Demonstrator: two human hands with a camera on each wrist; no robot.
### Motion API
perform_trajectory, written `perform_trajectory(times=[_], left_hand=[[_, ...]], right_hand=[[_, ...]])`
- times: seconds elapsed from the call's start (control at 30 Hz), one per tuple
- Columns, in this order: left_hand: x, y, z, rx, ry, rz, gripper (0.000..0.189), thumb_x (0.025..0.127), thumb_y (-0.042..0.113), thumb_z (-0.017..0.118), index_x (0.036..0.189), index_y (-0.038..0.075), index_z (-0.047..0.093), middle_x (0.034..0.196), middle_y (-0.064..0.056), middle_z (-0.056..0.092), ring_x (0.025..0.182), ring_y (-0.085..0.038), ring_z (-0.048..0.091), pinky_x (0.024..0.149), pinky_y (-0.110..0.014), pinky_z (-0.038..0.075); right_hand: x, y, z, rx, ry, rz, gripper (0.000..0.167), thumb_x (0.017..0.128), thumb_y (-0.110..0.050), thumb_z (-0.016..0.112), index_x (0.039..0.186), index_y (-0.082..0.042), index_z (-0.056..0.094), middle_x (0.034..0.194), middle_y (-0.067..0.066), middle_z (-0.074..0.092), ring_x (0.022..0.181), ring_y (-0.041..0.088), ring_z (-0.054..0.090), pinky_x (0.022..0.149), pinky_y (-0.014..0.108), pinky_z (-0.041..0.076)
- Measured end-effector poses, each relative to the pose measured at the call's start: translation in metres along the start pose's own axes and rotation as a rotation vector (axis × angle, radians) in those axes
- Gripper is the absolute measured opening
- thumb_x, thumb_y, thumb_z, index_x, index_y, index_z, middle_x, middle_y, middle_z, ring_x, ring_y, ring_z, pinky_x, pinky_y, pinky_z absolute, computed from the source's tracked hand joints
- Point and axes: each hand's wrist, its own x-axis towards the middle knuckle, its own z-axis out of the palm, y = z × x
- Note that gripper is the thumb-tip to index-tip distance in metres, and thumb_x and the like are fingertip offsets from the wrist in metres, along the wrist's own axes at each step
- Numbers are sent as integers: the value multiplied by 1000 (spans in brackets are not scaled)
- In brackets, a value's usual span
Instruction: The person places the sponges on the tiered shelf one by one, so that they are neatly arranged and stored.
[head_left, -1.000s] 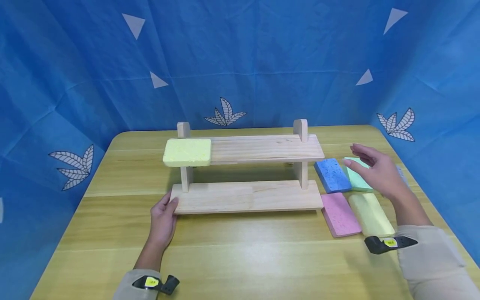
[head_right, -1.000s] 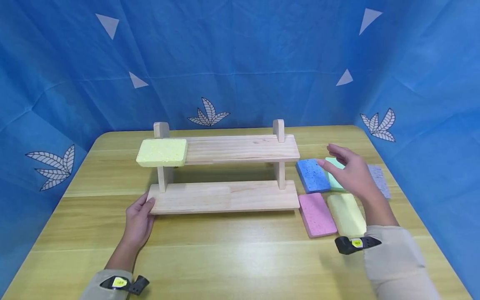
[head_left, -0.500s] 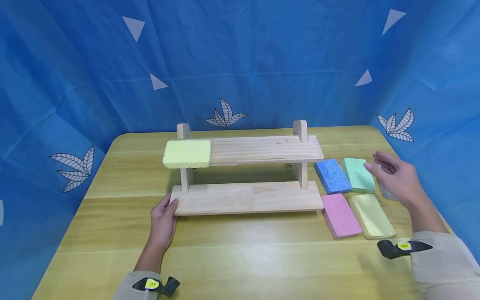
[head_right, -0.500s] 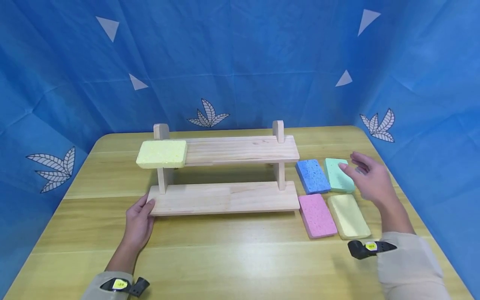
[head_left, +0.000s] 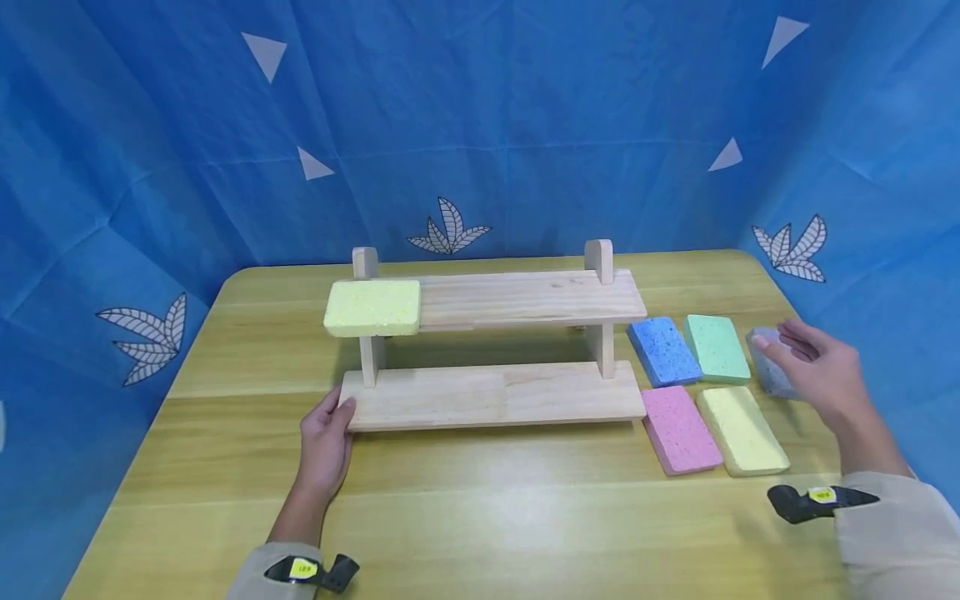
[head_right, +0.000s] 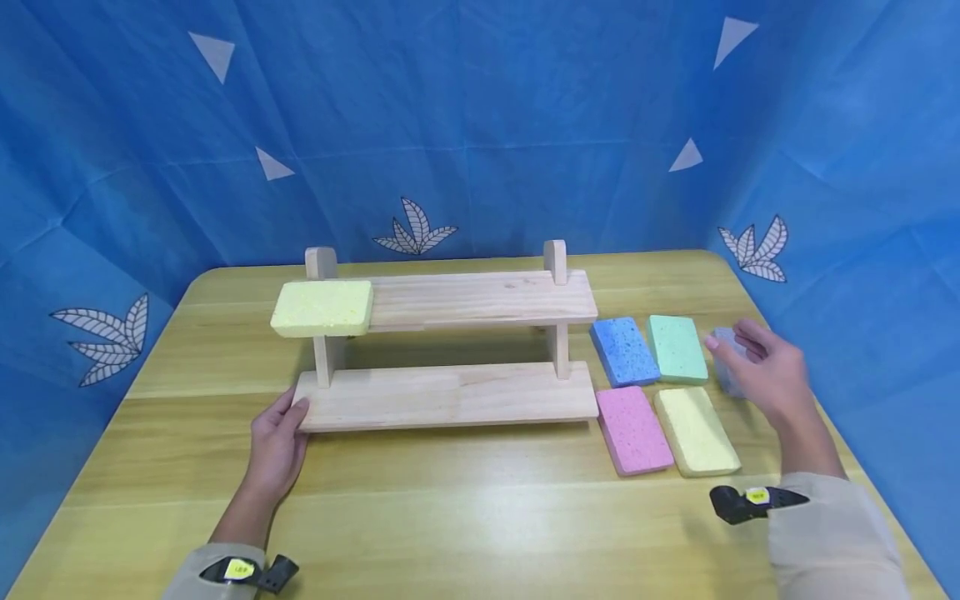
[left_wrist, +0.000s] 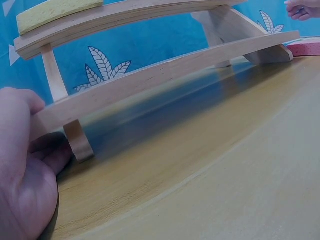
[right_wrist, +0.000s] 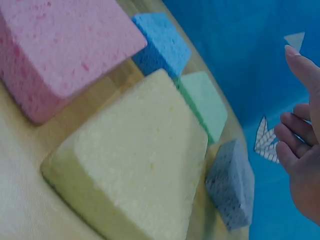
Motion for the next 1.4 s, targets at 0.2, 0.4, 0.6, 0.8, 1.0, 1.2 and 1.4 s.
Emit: perform_trajectory(times=[0.2,0.4,0.6,0.8,1.0,1.2,1.4], left_hand=[[-3,1,0,8,-4,-13,51,99,2,38,144,-11,19,154,-21,17,143,-25,16,116,-30,23],[-4,1,0,9,-10,-17,51,99,2,38,144,-11,17,154,-21,15,143,-25,14,117,-32,21],[-2,0,0,18,-1,-15,51,99,3,38,144,-11,18,154,-21,17,143,-24,15,117,-31,21],[-1,0,1,8,3,-4,50,99,2,37,144,-10,19,154,-21,17,143,-24,16,116,-30,22],[-1,1,1,4,4,0,50,99,2,38,145,-9,20,154,-19,17,143,-24,16,116,-30,22],[-1,1,2,7,7,3,50,99,2,38,144,-10,21,154,-21,18,143,-25,17,116,-30,23],[-1,-1,2,8,-4,37,52,99,6,41,143,-12,20,153,-24,17,143,-29,15,116,-31,23]], right_hand=[[-4,15,0,-1,7,50,80,92,-43,56,149,0,19,151,25,25,139,17,30,90,-4,35],[-6,24,-2,-26,21,91,83,90,-47,56,149,0,19,150,26,24,140,30,26,87,-7,33],[-7,30,-4,-52,17,152,88,90,-51,53,149,0,13,150,30,20,136,47,20,115,29,30],[-9,38,-6,-78,39,201,90,90,-53,51,149,2,12,149,33,17,134,53,18,105,66,26],[-7,42,-7,-149,45,245,93,89,-55,49,148,5,10,146,39,17,131,57,20,100,69,28],[-7,47,-5,-190,15,271,94,90,-56,47,147,7,5,144,41,14,129,59,17,101,71,26],[-9,52,-2,-202,-22,262,97,90,-57,46,145,9,1,145,41,8,131,60,12,103,71,22]])
